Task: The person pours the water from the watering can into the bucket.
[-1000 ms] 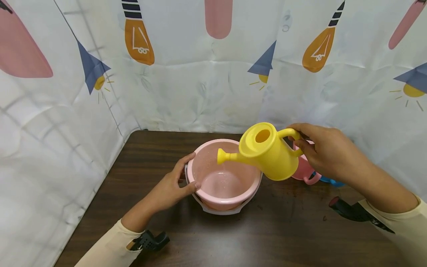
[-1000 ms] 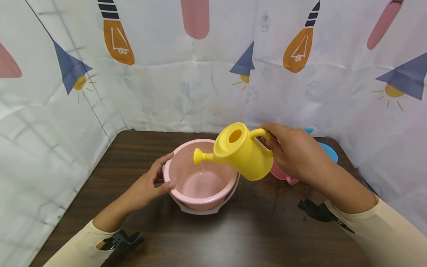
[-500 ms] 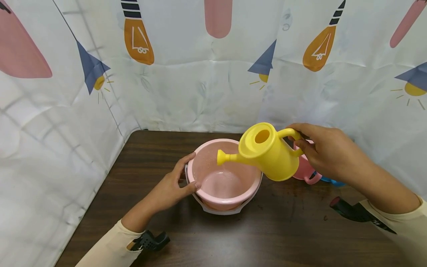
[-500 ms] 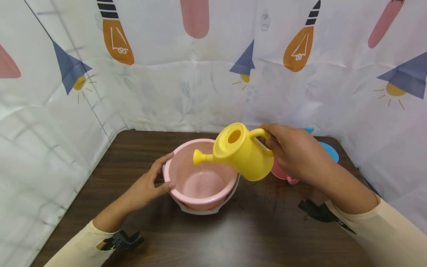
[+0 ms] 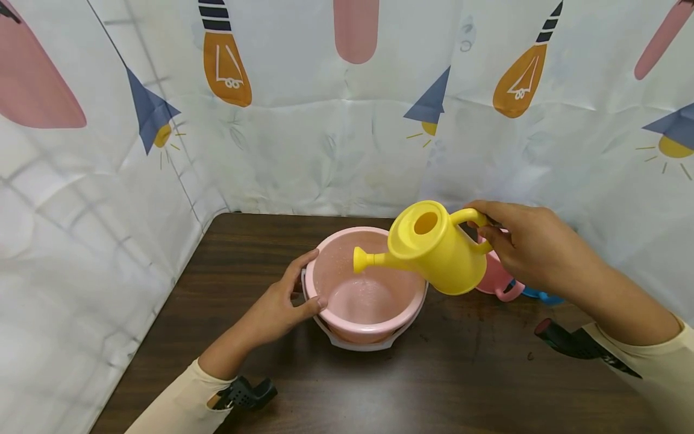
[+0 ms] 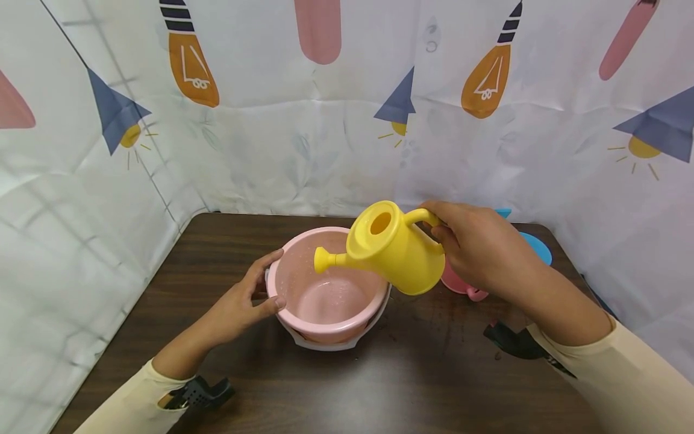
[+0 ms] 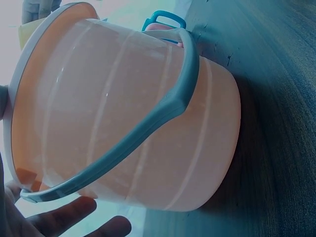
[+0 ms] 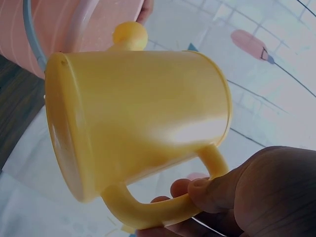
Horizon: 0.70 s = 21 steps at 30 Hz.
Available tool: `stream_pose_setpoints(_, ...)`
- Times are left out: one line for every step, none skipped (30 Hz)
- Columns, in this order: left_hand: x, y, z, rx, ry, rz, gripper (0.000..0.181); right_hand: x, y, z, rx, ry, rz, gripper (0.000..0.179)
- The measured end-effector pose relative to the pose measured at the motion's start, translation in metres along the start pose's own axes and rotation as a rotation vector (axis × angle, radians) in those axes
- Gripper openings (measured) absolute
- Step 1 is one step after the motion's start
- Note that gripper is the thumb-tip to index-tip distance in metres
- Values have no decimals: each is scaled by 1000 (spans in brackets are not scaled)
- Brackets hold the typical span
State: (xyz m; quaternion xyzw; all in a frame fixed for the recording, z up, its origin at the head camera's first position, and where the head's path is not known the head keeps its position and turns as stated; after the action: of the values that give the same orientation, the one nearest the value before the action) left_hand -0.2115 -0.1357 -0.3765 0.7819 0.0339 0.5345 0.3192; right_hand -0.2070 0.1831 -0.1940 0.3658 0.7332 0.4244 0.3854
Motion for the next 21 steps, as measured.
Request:
stream_pose_setpoints(0, 0, 0, 0, 0, 1, 83, 0, 0, 0, -2, -1, -1, 31)
stream_pose_setpoints(0, 0, 0, 0, 1, 2, 83, 1, -1, -1, -4, -3, -2, 31)
stream_pose_setpoints(-1, 0, 0, -1, 2, 2, 83, 1, -1, -1, -6, -4, -4, 32)
stream_pose_setpoints(-1, 0, 0, -1, 2, 3, 83, 1, -1, -1, -8, -6, -4, 32)
stream_pose_setpoints(-1, 0, 0, -1, 1, 4, 83, 2, -1, -1, -11, -6, -7, 32)
stream_pose_setpoints(-1, 0, 0, -2, 1, 5, 83, 2, -1, -1, -13, -6, -8, 32)
stream_pose_setpoints(-1, 0, 0, -3, 0, 7, 83, 2, -1, -1, -13, -6, -7, 33)
stream_pose_setpoints(-1, 0, 0, -3, -2, 7, 83, 1, -1, -1, -15, -5, -9, 33)
stream_pose_setpoints(-1, 0, 0, -3, -3, 7, 83, 1, -1, -1, -15, -5, -8, 33)
stream_pose_setpoints(-1, 0, 0, -3, -5, 9, 83, 1, -1, -1, -16, -5, -6, 33)
stream_pose_setpoints(0, 1, 0, -2, -7, 10, 83, 1, -1, -1, -16, -4, -6, 33)
stream_pose_setpoints(0, 1, 0, -2, -8, 10, 83, 0, -1, -1, -15, -4, -3, 33)
stream_pose_setpoints(0, 1, 0, -1, -8, 10, 83, 0, -1, -1, -15, -3, -1, 33)
stream_pose_setpoints(0, 1, 0, 0, -8, 9, 83, -1, -1, -1, -14, 0, 0, 33)
stream_pose_setpoints(0, 1, 0, 1, -9, 8, 83, -1, -1, -1, -13, 0, 4, 33)
stream_pose_setpoints(0, 1, 0, 1, -9, 7, 83, -2, -1, 0, -12, 1, 7, 32)
stream_pose_setpoints(0, 1, 0, 1, -9, 7, 83, -1, -1, 0, -14, 2, 7, 32)
stream_pose_setpoints(1, 1, 0, 2, -10, 8, 83, -2, -1, 0, -15, 1, 8, 32)
stream_pose_setpoints(1, 0, 0, 2, -10, 8, 83, -1, -1, 0, -17, 0, 8, 32)
stream_pose_setpoints(1, 0, 1, 1, -10, 9, 83, -1, -1, 0, -16, 0, 9, 31)
stream_pose_setpoints(1, 0, 1, 1, -11, 10, 83, -1, -1, 0, -15, 0, 9, 31)
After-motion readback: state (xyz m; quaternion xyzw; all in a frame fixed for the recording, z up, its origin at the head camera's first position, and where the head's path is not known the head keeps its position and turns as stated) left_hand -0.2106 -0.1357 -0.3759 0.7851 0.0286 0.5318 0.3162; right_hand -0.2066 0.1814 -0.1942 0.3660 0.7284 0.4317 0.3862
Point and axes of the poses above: each hand's wrist, its own z-axis away from the middle knuckle, its own y-axis out of the back of the hand, x = y × z, the point moved 9 cm from there along -z, towards the middle knuckle, and after that the axes turned 9 degrees about -y, right-handed, at the moved point
